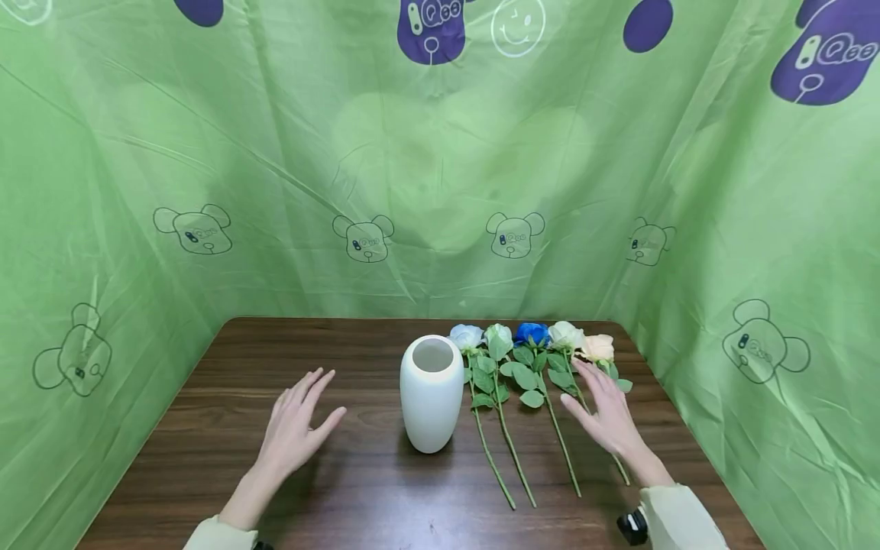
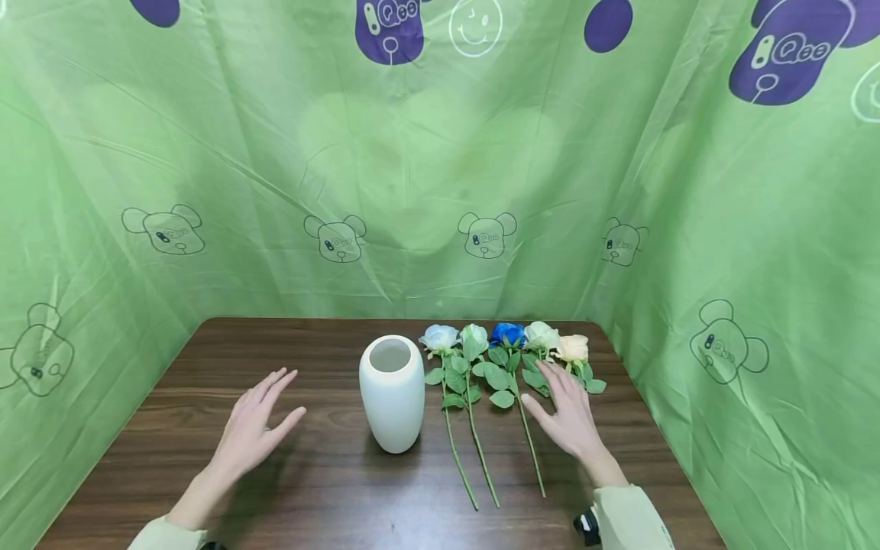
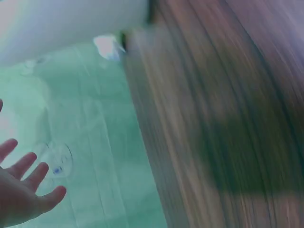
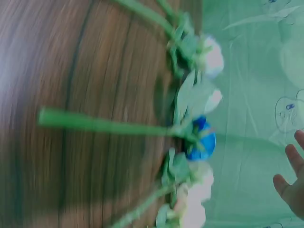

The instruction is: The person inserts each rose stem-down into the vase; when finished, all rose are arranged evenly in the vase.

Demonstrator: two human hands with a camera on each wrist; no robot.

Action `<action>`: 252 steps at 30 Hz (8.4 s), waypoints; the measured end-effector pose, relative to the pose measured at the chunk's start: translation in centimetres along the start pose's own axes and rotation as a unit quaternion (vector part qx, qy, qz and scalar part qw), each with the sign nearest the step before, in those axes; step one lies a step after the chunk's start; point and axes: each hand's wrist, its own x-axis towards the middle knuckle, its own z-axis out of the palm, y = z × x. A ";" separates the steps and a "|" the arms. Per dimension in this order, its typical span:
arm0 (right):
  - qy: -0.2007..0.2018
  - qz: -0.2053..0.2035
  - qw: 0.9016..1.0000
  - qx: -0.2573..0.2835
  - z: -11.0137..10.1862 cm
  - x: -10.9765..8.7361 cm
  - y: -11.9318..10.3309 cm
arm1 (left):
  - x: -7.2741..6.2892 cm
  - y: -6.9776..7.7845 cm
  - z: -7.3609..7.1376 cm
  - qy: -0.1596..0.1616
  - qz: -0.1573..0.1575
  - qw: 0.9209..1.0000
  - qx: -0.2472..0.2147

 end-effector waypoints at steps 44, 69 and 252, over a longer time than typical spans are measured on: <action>-0.101 0.261 0.946 0.164 15.3 1.4 -5.8 | 3.4 11.7 0.6 -0.190 -0.269 0.826 -0.457; -0.127 0.243 0.954 0.117 15.1 2.3 -5.8 | 3.2 9.8 2.6 -0.190 -0.270 0.824 -0.461; -0.027 0.361 0.840 0.404 12.3 2.4 -3.0 | 3.0 9.4 3.0 -0.202 -0.253 0.831 -0.452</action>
